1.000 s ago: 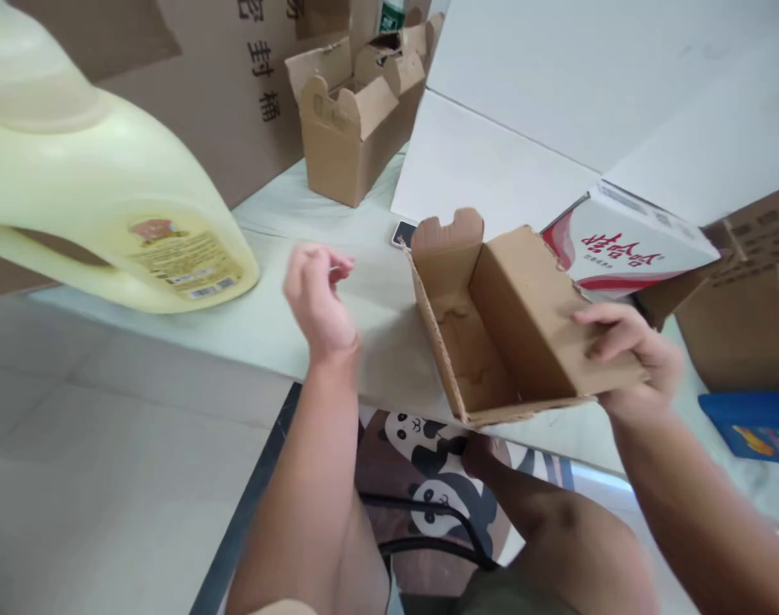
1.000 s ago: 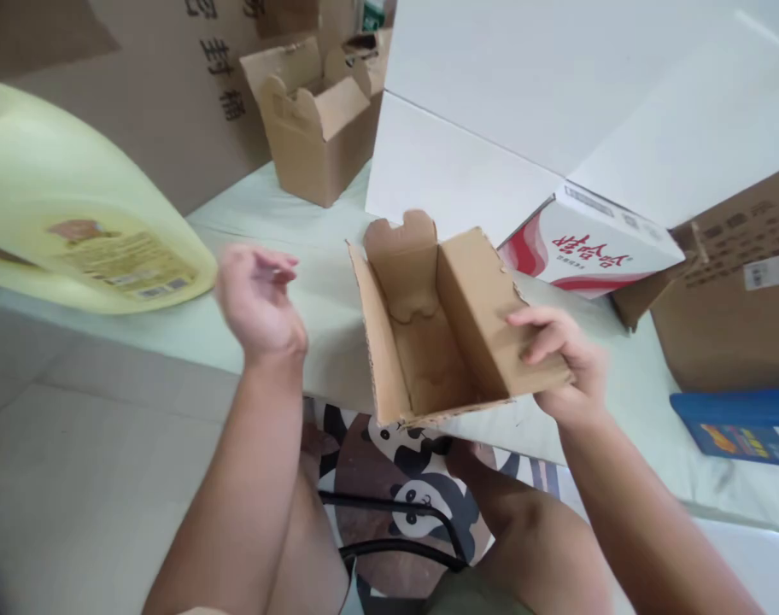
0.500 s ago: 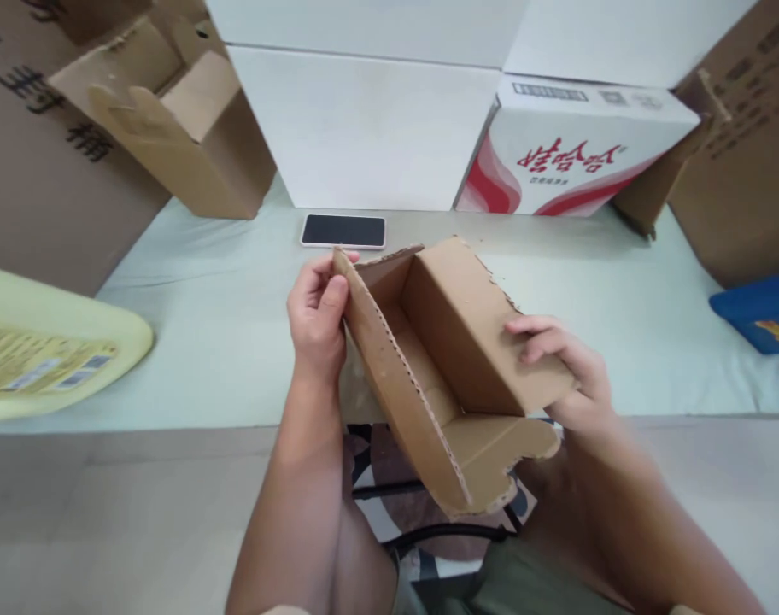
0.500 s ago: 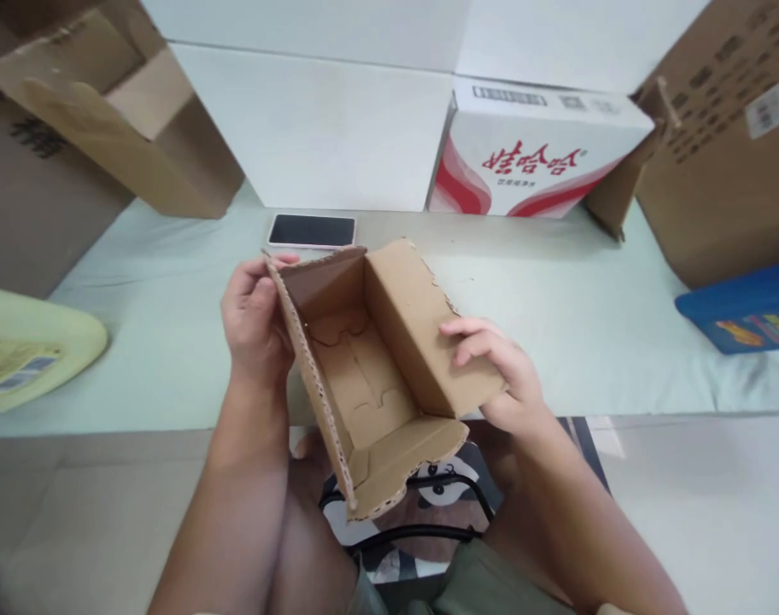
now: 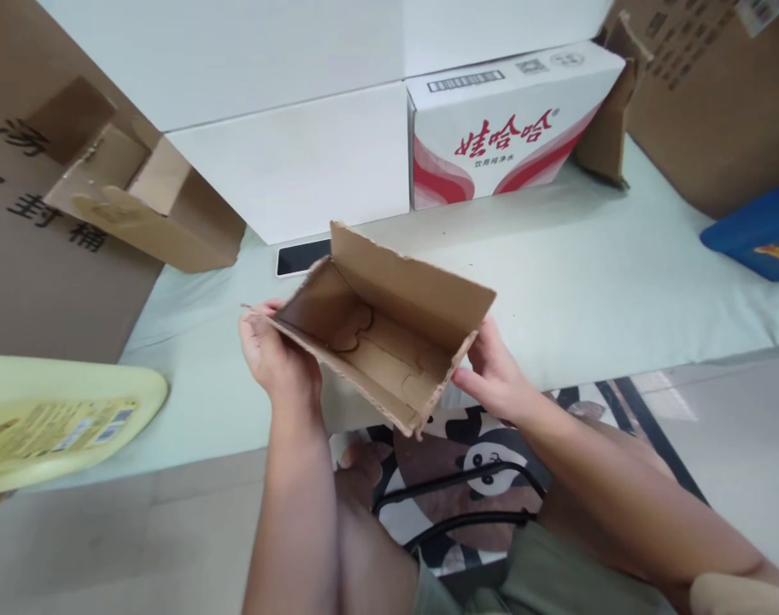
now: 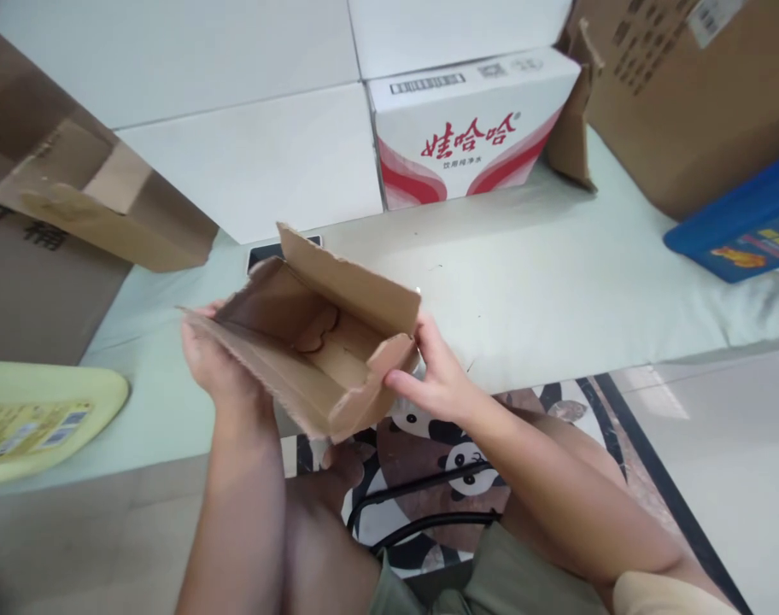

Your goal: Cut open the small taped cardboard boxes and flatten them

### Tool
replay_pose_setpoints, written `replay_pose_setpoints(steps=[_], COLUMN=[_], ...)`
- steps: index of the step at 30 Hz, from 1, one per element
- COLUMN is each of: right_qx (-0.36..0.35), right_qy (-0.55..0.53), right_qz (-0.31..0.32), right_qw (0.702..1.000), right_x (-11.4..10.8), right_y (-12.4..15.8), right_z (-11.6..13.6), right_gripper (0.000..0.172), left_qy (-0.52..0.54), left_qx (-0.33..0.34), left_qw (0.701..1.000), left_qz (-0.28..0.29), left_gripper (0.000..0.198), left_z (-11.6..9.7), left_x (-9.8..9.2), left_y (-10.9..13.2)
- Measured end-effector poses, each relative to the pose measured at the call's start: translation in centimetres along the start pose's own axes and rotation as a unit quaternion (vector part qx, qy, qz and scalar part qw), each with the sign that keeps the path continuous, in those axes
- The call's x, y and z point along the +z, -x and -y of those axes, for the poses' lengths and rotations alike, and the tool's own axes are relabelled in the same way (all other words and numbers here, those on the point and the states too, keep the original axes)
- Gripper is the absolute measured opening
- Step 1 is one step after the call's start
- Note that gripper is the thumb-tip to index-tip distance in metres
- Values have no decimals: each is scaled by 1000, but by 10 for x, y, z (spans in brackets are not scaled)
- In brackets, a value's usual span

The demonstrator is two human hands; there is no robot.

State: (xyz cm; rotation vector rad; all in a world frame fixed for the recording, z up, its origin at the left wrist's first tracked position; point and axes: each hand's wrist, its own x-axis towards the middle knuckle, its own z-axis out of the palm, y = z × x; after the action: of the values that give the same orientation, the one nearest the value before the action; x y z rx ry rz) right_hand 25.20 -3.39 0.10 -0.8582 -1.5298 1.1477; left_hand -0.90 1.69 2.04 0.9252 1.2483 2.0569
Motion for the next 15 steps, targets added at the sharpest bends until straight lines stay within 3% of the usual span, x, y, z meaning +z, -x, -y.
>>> replay_pose_setpoints(steps=[5,9,12,15], right_qx=[32,-15,-63,-94], right_qy=[-31,-12,-4,-23], right_qz=[-39,-65,-35,22], right_qw=[998,998,997,995], right_x=[8,8,9,8], right_y=[-6,-9,-10,-10], right_z=[2,7,10,8], right_gripper=[63,34,16,24], left_qy=[23,-23,-76,-157], left_qx=[27,51,48,88], left_qw=[999,997,995,981], left_qz=[42,47,51,75], left_gripper=[39,37,39,39], left_z=[-1,5,9,8], left_x=[9,3,-4,-11], left_y=[6,2,0,0])
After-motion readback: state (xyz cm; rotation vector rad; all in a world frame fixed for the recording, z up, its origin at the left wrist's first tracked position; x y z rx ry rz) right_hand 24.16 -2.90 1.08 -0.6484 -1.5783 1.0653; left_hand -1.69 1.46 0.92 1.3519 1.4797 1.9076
